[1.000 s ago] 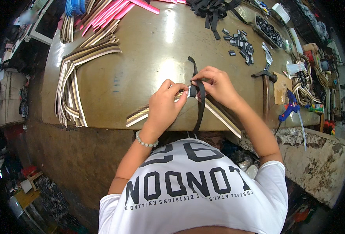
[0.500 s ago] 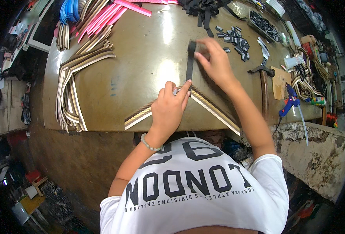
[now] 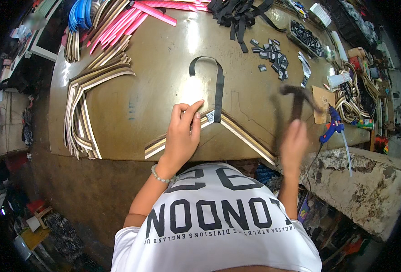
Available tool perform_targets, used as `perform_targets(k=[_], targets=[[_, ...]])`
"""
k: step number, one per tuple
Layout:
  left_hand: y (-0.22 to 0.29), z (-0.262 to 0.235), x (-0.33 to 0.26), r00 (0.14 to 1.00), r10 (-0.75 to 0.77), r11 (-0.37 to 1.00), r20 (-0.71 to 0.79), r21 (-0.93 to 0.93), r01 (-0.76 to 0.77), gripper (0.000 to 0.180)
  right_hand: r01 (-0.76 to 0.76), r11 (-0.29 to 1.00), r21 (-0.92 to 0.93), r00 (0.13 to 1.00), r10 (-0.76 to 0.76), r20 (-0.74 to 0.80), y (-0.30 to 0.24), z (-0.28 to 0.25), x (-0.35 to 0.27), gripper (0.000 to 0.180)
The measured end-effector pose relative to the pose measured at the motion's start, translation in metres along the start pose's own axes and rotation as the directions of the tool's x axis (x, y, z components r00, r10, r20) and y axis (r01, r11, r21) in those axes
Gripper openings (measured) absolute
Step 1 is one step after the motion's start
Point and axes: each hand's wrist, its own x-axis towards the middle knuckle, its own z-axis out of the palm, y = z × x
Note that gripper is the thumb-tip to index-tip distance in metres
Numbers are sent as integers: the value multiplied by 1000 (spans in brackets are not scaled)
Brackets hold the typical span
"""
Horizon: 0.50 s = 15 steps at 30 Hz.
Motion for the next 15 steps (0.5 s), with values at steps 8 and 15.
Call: perform_targets(k=[8, 15], targets=[[-10, -1, -3, 996, 72, 997, -43, 1, -72, 29, 91, 988, 128, 945, -126, 301, -49, 27, -27, 28], [-7, -8, 0, 987, -19, 1000, 158, 14, 17, 30, 64, 996, -54, 922, -38, 385, -50, 29, -59, 34]])
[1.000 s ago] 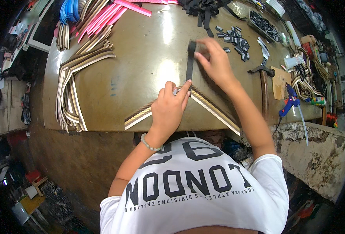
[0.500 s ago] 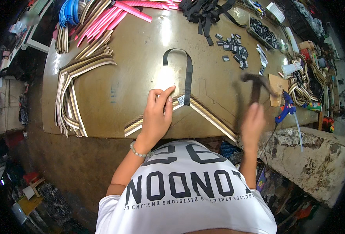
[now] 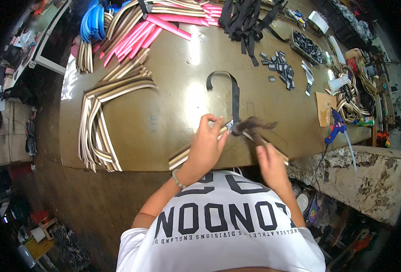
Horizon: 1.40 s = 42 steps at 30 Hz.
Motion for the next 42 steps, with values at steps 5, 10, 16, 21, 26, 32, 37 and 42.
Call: perform_targets(k=[5, 10, 16, 21, 26, 32, 37, 42], targets=[[3, -15, 24, 984, 147, 983, 102, 99, -157, 24, -99, 994, 41, 834, 105, -542, 56, -15, 25, 39], [10, -55, 88, 962, 179, 958, 208, 186, -219, 18, -386, 918, 96, 733, 368, -571, 107, -37, 57, 51], [-4, -206, 242, 728, 636, 761, -255, 365, -537, 28, -305, 938, 165, 754, 344, -560, 123, -36, 55, 55], [-60, -235, 299, 897, 387, 663, -213, 740, -111, 35, -365, 929, 68, 741, 334, -583, 108, -32, 59, 52], [-37, -63, 278, 948, 319, 936, -10, 156, -314, 36, -279, 947, -160, 847, 164, -506, 85, -29, 55, 43], [14, 59, 268, 981, 193, 882, 34, 431, -188, 49, -103, 888, -448, 881, -128, -456, 101, -42, 52, 33], [11, 45, 268, 981, 191, 933, -26, 314, -174, 33, 2, 814, -580, 762, -377, -526, 114, -80, 72, 29], [25, 8, 212, 997, 58, 998, 51, -17, -57, 31, 399, 903, 160, 878, -325, -352, 72, -58, 107, 30]])
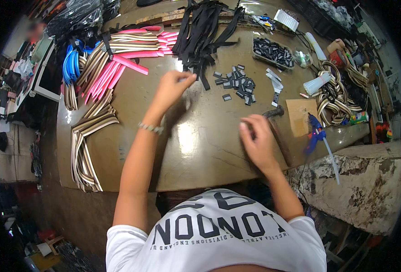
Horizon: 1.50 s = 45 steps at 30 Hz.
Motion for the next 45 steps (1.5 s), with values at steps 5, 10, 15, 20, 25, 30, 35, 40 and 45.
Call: perform_targets(k=[5, 10, 15, 20, 25, 30, 35, 40, 45], targets=[[28, 1, -102, 930, -307, 804, 202, -468, 367, 17, -771, 29, 636, 636, 73, 768, -7, 69, 36, 34], [38, 2, -185, 899, -360, 830, 249, -355, 431, 26, -878, 115, 465, 454, -107, 884, 7, 87, 82, 18], [39, 2, -238, 859, -244, 949, 451, -70, 306, 28, -669, 304, 678, 697, -60, 715, 16, 85, 141, 16], [30, 7, -256, 942, -119, 965, 312, 258, 36, 33, -363, 664, 654, 884, 23, 467, 6, 132, 159, 22], [18, 6, -258, 987, 75, 932, 140, 342, -119, 27, 165, 982, 91, 976, -175, 127, 17, 175, 156, 27], [13, 1, -258, 984, 179, 914, -1, 371, -166, 43, 9, 994, 108, 996, -18, 90, 1, 170, 150, 36], [7, -4, -259, 975, 215, 880, 57, 421, -219, 47, 236, 956, 174, 969, -245, 33, -24, 83, 81, 36], [-1, -2, -264, 945, 320, 849, 71, 420, -320, 52, -322, 937, -139, 910, 346, 228, 9, -52, -25, 37], [-9, 1, -266, 890, 450, 796, 69, 421, -436, 43, -578, 798, -173, 761, 450, -468, 73, -124, -102, 40]])
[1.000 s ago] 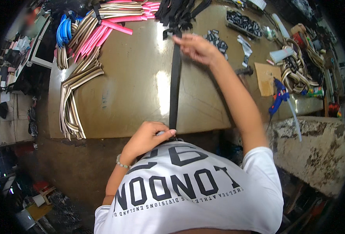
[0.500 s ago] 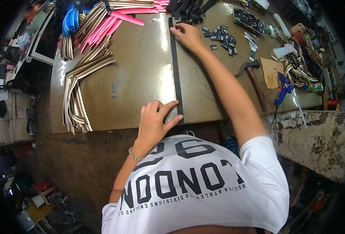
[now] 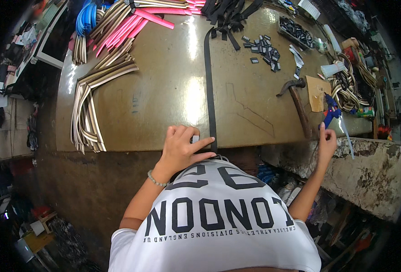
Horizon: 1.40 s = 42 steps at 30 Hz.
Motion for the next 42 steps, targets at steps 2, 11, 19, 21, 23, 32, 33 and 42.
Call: perform_targets(k=[2, 11, 19, 21, 23, 32, 33, 42], targets=[[0, 1, 0, 1000, -30, 999, 4, -38, 31, 43, 49, 998, 30, 994, -46, -100, 35, 6, 12, 40], [-1, 3, 3, 996, -91, 996, 2, -15, 91, 42, -9, 997, 82, 996, 16, -89, -31, 34, 55, 42], [-3, 3, 1, 995, -103, 994, -2, -43, 103, 46, 403, 765, 503, 551, -641, 534, -182, 89, -42, 46], [-4, 3, 1, 995, -100, 994, -3, -54, 100, 46, 441, 765, 469, 502, -643, 578, -191, 104, -35, 46], [-4, 3, 1, 994, -109, 992, -2, -60, 109, 45, 438, 778, 451, 457, -624, 633, -191, 112, -30, 45], [-5, 4, -1, 992, -126, 989, 6, -78, 126, 45, 476, 761, 441, 394, -633, 666, -190, 125, -26, 44], [-5, 4, -1, 992, -128, 989, 13, -79, 129, 45, 498, 744, 445, 395, -651, 648, -192, 128, -23, 44], [-3, 1, 1, 992, -125, 988, 9, -93, 126, 46, 855, 317, 410, 116, -889, 444, -196, 135, -16, 39]])
